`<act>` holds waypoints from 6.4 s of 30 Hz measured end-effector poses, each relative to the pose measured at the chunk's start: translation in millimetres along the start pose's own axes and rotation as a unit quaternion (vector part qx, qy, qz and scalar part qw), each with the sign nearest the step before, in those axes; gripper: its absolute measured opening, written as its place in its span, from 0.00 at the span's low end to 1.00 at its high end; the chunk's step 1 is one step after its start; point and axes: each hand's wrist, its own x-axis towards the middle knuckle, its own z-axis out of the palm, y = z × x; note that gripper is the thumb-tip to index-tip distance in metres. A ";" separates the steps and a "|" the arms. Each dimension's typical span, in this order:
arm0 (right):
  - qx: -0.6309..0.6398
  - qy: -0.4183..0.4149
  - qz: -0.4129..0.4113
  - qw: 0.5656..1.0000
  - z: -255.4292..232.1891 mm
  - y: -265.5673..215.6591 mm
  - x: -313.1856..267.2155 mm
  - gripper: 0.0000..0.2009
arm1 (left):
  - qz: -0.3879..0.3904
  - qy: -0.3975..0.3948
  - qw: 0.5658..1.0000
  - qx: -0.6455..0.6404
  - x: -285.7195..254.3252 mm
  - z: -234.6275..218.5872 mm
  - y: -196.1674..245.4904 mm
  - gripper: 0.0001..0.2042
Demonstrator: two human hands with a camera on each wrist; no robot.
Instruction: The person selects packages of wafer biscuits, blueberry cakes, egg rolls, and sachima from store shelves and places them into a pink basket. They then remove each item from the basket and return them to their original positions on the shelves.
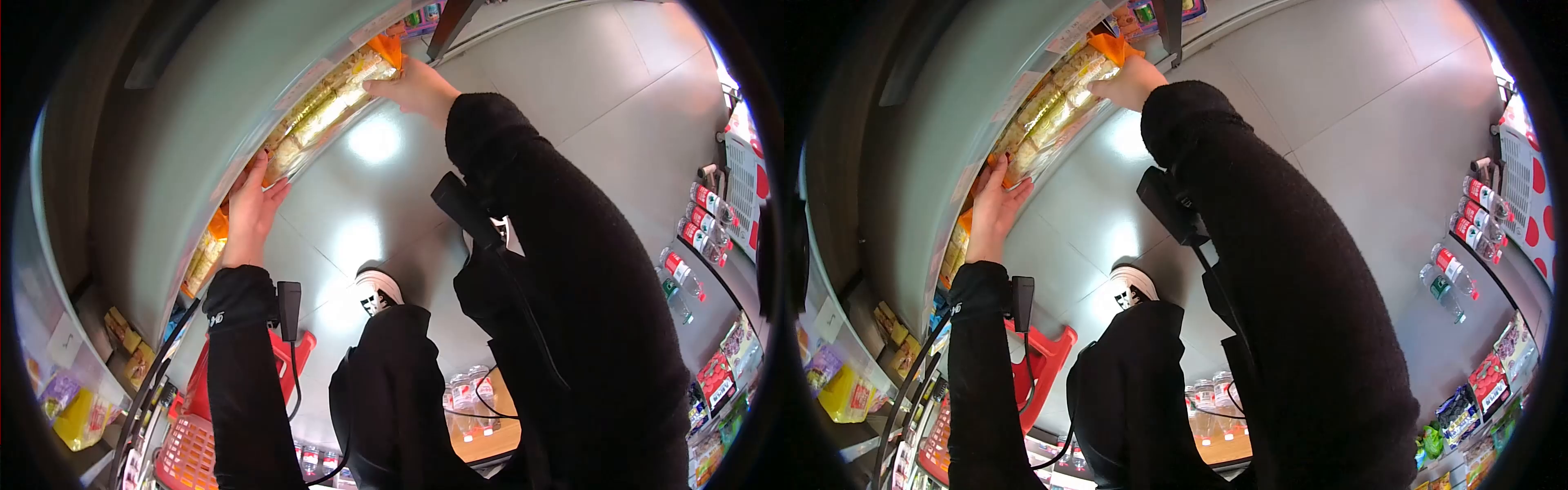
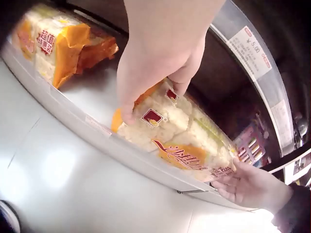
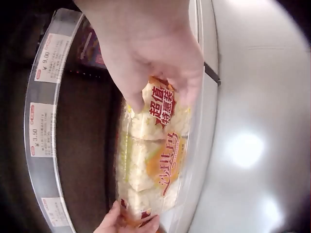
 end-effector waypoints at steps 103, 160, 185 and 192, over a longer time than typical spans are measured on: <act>-0.112 0.065 -0.081 0.988 41.5 9.6 67.7 0.25 | 0.134 0.066 0.976 0.158 111.8 -31.5 -20.1 0.28; 0.043 0.132 -0.218 0.966 -50.7 -155.4 -162.9 0.20 | 0.381 0.012 0.924 -0.025 -193.8 14.2 55.4 0.28; 0.226 -0.082 -0.261 0.935 -58.1 -161.4 -87.1 0.31 | 0.341 -0.091 0.928 -0.120 -133.5 14.2 86.5 0.29; 0.232 -0.080 -0.231 0.941 -59.1 -152.2 -87.0 0.31 | 0.341 -0.076 0.933 -0.086 -130.6 13.6 78.8 0.28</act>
